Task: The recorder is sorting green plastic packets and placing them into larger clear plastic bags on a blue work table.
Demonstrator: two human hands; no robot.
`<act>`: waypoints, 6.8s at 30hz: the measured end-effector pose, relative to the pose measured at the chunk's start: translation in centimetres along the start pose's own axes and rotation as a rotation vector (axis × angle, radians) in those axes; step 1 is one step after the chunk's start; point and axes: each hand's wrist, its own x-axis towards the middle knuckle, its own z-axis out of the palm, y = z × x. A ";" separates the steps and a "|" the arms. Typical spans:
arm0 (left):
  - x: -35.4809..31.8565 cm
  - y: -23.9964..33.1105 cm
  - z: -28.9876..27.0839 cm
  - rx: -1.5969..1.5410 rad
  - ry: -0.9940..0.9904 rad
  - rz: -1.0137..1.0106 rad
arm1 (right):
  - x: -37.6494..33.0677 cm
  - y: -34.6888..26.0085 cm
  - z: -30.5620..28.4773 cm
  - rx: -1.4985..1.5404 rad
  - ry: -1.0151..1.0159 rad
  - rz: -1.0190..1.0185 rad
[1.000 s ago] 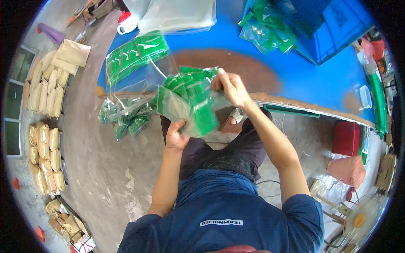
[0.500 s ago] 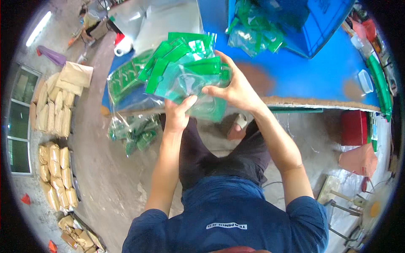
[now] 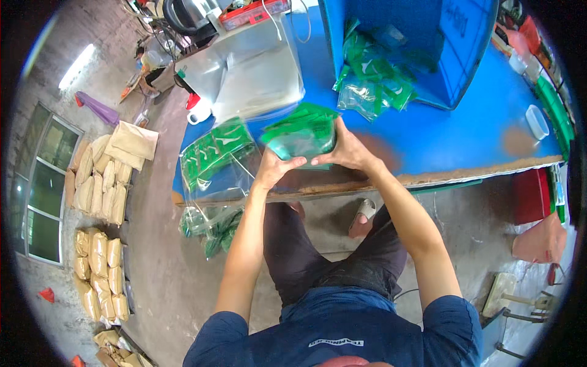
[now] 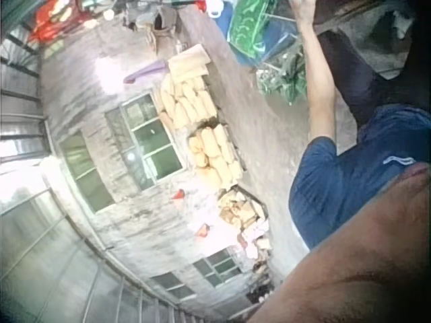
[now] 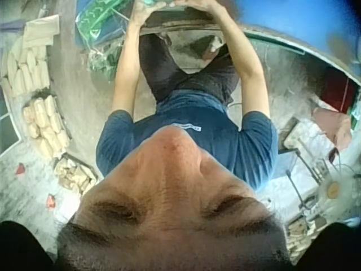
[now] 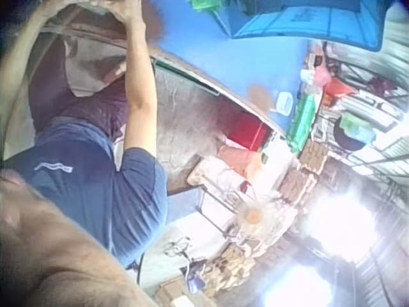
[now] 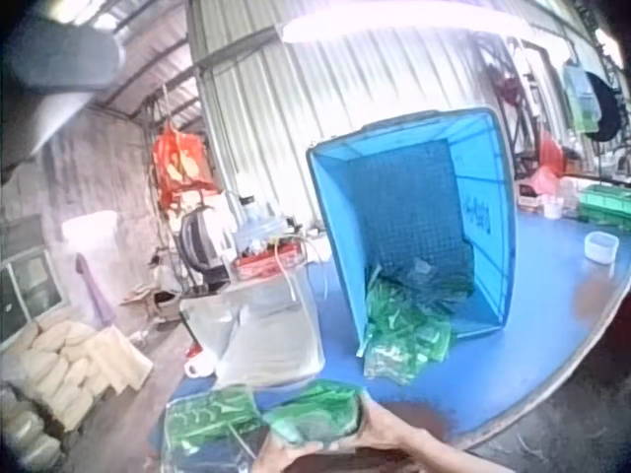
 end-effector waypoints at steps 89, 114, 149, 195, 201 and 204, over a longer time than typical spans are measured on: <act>-12.3 1.8 11.2 -0.596 0.537 -0.063 | -13.2 -6.1 4.2 0.308 0.457 0.301; -13.6 0.9 13.4 -0.487 0.643 0.190 | -12.7 -9.3 2.3 0.188 -0.140 0.172; -14.3 1.3 -13.9 1.325 0.523 0.282 | -12.6 -9.1 9.4 1.052 0.170 0.619; -6.2 1.9 -14.0 0.174 0.043 -0.496 | 0.0 -8.7 9.7 1.517 -0.264 0.626; -6.3 4.6 -11.3 0.100 0.135 -0.569 | 1.6 -9.6 11.9 1.582 -0.161 0.681; -7.1 4.5 -11.2 0.228 0.189 -0.527 | -0.6 -11.1 11.5 1.838 -0.273 0.597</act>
